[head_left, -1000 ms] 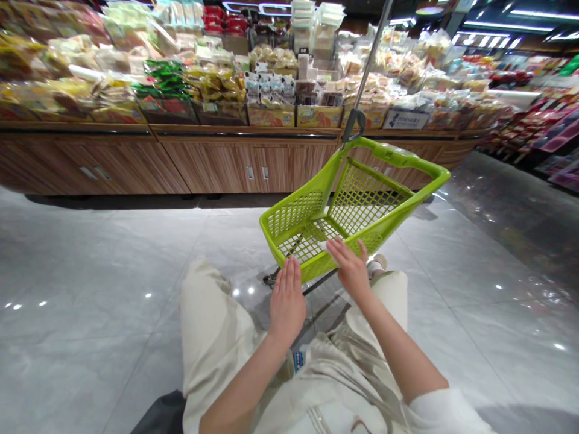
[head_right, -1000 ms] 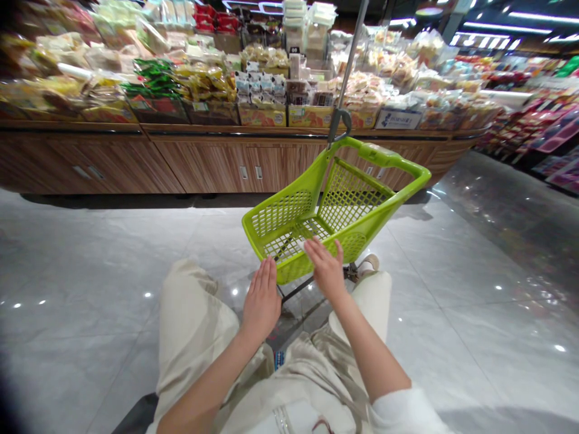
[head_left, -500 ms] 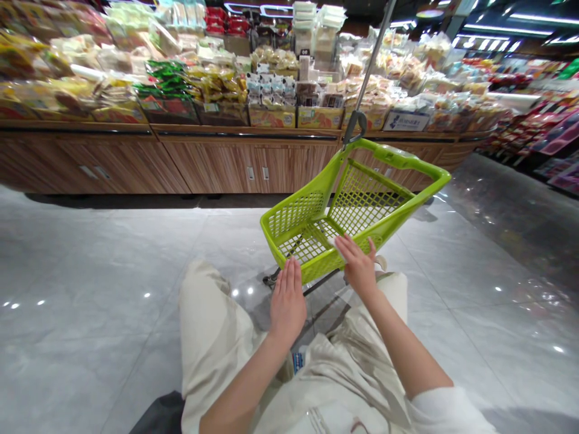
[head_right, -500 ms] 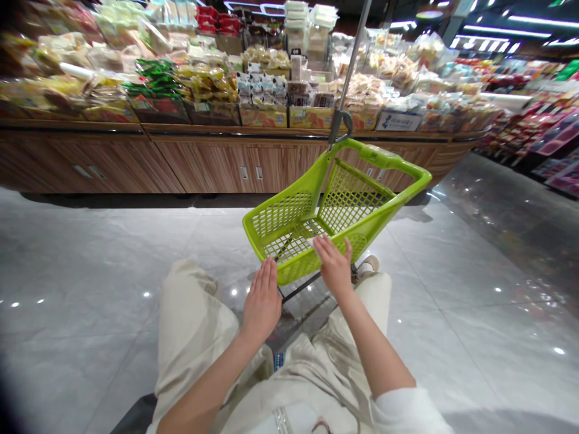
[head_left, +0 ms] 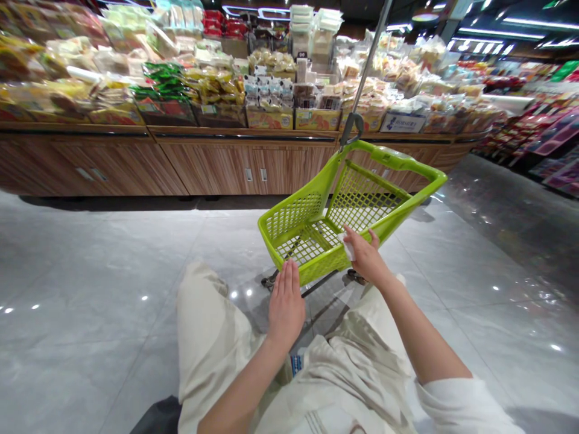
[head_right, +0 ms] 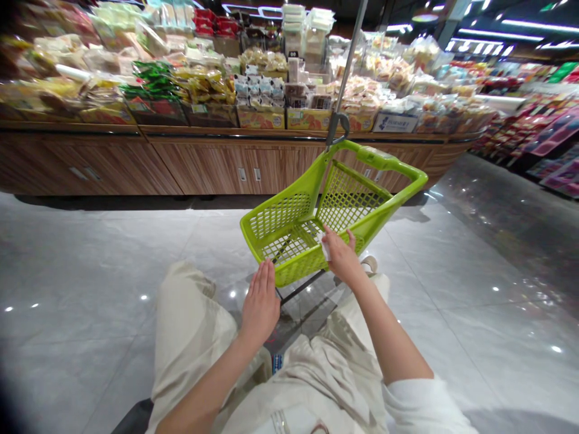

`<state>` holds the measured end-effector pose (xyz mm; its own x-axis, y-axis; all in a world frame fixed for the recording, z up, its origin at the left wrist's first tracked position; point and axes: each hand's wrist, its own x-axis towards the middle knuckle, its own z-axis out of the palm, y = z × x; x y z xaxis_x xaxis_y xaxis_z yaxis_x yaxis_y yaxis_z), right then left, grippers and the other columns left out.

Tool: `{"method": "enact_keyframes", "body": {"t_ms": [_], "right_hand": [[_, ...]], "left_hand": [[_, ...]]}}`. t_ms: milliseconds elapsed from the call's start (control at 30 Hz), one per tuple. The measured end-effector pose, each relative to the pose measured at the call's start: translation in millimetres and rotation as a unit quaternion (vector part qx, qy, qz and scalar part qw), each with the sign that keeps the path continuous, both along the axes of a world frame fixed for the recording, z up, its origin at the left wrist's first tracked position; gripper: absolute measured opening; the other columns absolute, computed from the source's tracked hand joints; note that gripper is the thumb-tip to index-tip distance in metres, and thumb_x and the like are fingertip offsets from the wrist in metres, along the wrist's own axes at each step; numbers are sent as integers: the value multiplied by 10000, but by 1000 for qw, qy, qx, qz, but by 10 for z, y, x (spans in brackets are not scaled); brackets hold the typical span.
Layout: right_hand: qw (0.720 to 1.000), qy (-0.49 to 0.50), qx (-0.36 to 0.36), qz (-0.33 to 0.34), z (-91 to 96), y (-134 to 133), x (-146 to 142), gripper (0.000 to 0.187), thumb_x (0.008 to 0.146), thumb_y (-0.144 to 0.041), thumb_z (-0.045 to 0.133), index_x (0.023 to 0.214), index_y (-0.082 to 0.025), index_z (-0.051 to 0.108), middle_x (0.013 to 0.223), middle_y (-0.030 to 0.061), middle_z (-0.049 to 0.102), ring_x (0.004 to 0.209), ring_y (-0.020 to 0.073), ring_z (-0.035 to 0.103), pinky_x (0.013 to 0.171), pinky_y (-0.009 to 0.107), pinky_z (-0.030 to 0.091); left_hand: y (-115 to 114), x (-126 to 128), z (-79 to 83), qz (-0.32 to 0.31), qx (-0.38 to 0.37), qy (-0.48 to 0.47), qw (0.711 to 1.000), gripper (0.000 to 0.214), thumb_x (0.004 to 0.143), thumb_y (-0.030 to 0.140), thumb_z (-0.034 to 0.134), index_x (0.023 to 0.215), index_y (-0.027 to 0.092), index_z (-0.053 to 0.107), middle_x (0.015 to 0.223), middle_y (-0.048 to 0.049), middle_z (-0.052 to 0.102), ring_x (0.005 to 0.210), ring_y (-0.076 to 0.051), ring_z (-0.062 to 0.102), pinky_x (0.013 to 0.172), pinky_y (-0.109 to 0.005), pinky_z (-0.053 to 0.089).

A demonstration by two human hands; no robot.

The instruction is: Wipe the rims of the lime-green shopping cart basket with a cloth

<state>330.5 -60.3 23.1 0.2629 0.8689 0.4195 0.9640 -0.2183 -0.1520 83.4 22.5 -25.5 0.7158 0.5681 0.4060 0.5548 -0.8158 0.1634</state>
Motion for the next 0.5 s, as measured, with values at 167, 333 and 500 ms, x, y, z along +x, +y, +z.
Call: {"method": "enact_keyframes", "body": {"t_ms": [167, 333, 500], "right_hand": [[996, -39, 44, -61, -177, 88, -415, 729, 718, 46, 382, 1411, -177, 429, 1443, 121, 548, 1412, 244, 419, 1192, 574, -3], [996, -70, 56, 17, -367, 202, -1105, 688, 811, 10, 383, 1476, -168, 381, 1501, 116, 485, 1433, 199, 387, 1220, 478, 17], [991, -105, 54, 70, -343, 114, -777, 677, 850, -17, 397, 1491, -231, 370, 1475, 86, 519, 1400, 169, 436, 1218, 480, -6]], "left_hand": [[-17, 20, 1, 1, -3, 2, 1000, 850, 834, 41, 427, 1554, 50, -26, 1602, -201, 261, 1502, -263, 212, 1196, -451, 319], [-13, 27, 2, 5, -8, 0, 1000, 865, 808, 16, 419, 1558, 64, -8, 1600, -192, 273, 1506, -250, 198, 1200, -453, 314], [8, 4, 21, -9, -19, 2, 1000, 854, 804, 24, 424, 1560, 63, 31, 1604, -188, 268, 1502, -259, 209, 1202, -452, 307]]}}
